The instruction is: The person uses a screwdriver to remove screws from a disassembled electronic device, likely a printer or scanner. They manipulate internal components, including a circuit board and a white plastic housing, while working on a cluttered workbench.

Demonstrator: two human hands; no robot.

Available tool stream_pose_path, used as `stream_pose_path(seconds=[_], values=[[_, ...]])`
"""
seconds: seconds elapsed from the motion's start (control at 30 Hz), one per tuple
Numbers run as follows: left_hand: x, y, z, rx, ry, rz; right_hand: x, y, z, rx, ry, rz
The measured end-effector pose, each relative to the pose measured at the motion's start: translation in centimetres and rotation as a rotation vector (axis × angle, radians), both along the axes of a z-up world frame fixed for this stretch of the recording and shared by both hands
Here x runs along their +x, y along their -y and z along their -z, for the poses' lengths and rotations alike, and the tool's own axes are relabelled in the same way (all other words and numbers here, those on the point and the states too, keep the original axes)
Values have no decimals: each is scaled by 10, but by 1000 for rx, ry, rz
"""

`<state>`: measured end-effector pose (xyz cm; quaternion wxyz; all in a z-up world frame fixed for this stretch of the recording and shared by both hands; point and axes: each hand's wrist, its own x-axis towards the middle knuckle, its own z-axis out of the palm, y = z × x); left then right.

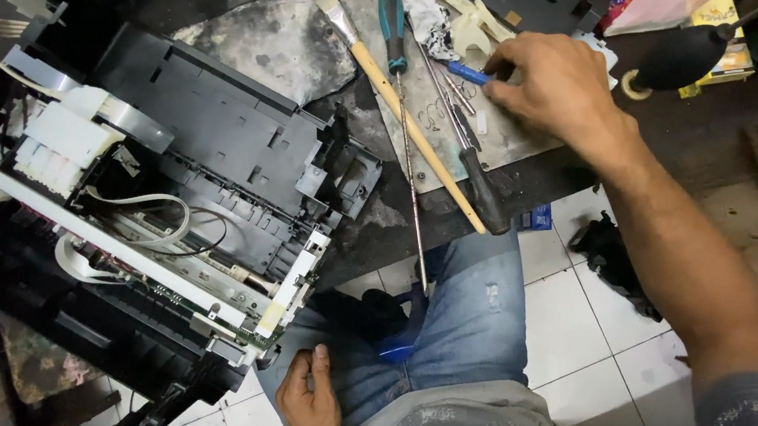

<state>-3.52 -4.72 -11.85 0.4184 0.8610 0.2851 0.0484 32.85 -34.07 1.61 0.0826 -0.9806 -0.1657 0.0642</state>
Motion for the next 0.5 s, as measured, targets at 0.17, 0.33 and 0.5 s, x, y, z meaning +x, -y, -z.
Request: stream_pose_path(seconds=[0.17,0.33,0.5], values=[[-1,0,7,-3,-19,-42,6,10,25,222,246,-205],[2,1,-2,-60,28,-37,10,0,20,160,167,-285],[0,-2,-2,-68,31,-36,13,-2,16,102,118,-316]])
